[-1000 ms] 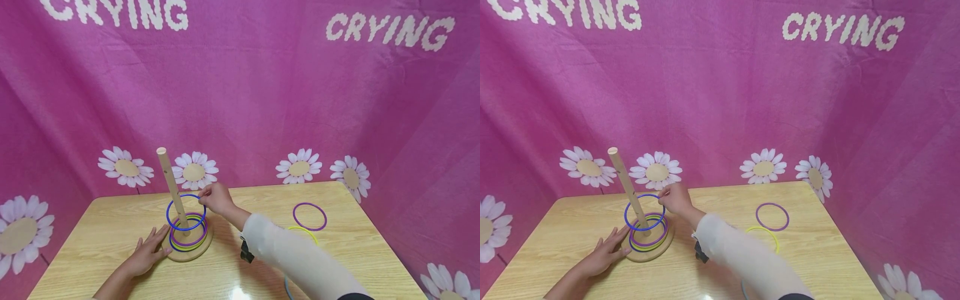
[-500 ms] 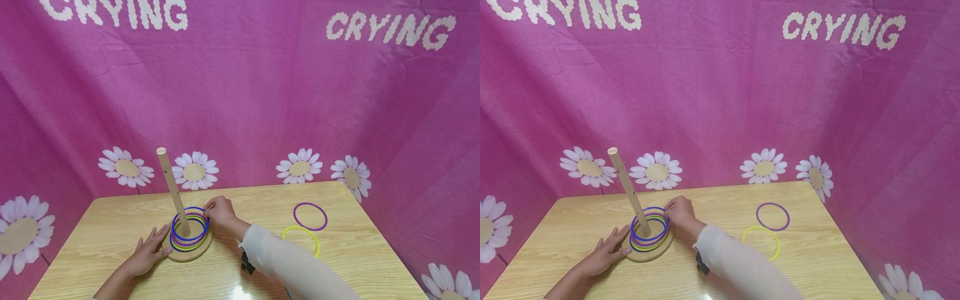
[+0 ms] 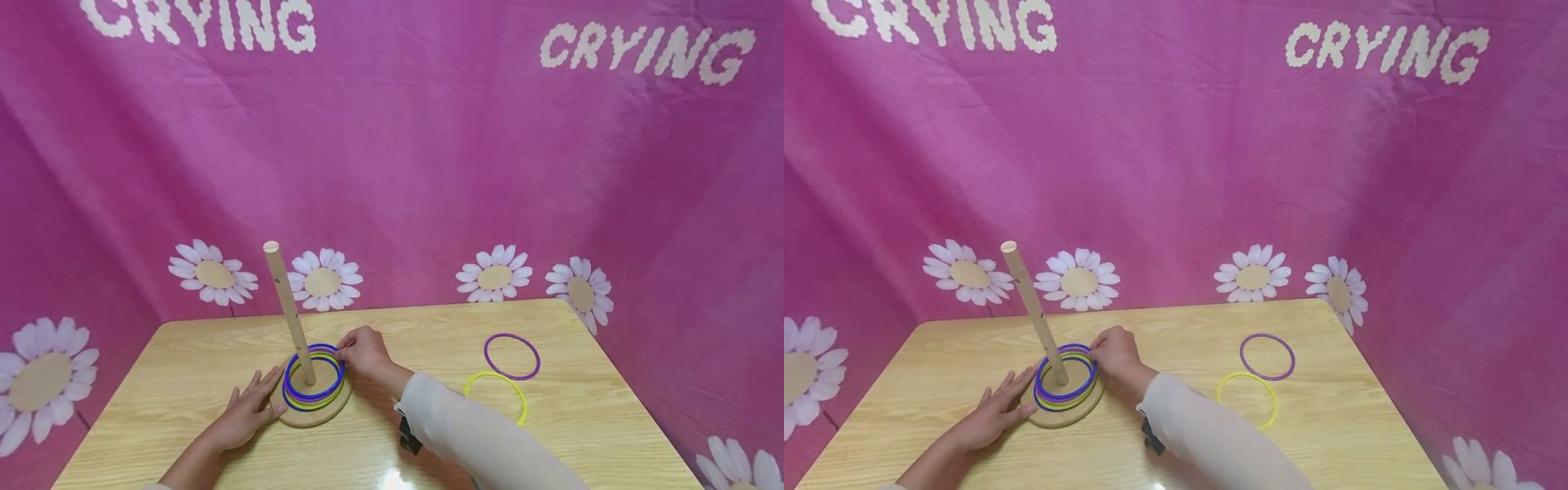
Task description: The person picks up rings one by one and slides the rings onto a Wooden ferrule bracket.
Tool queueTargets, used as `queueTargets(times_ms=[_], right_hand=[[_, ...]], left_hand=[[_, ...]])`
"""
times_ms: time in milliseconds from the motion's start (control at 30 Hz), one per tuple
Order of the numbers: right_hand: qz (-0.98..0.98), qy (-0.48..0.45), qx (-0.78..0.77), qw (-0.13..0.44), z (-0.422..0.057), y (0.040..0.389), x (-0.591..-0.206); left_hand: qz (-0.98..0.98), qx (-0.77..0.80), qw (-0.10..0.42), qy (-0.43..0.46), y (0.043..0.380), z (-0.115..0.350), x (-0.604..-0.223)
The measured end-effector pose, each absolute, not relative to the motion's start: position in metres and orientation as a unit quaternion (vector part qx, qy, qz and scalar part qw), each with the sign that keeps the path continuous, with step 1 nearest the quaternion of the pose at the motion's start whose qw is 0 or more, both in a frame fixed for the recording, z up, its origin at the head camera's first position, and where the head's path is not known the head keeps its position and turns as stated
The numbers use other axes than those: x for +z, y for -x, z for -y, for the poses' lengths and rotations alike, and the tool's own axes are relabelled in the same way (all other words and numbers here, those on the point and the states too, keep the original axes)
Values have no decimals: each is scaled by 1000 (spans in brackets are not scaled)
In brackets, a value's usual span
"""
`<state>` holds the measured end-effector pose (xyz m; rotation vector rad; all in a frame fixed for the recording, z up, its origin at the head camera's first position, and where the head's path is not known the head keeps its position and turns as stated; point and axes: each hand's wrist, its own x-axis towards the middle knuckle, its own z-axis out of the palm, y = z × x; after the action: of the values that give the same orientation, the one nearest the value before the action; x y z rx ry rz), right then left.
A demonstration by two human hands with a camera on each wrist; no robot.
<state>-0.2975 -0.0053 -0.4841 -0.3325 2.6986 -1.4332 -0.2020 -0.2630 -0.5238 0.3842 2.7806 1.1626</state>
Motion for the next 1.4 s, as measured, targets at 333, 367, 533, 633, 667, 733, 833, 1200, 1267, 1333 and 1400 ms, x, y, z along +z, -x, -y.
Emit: queueTargets(times_ms=[333,367,533,633,667,733,833,1200,1267,1333,1400], right_hand=[[-878,112,-465,30,0,300,-483],[-877,115,-466,29,-1,300,-483],[-874,126,-467,36,-10,297,-481],[-870,128,-475,41,-18,296,-478],[-867,130,-480,43,-21,295,-476],[-862,127,-488,48,-27,296,-474],[-858,128,-496,50,-36,297,-474],[-834,137,-533,52,-75,292,-467],[-828,141,-540,53,-83,291,-466],[-826,145,-542,53,-91,290,-466],[-826,145,-542,53,-99,290,-467]], left_hand=[[-914,384,57,-121,203,263,-520],[-913,385,56,-120,203,263,-520],[-914,384,57,-117,201,262,-522],[-914,384,57,-117,201,262,-523],[-914,385,57,-118,201,262,-523],[-913,385,57,-117,201,262,-523],[-912,389,59,-117,201,262,-523],[-911,390,53,-122,201,260,-523],[-912,389,50,-123,201,260,-523],[-912,389,50,-123,200,259,-523],[-912,388,50,-122,200,259,-523]])
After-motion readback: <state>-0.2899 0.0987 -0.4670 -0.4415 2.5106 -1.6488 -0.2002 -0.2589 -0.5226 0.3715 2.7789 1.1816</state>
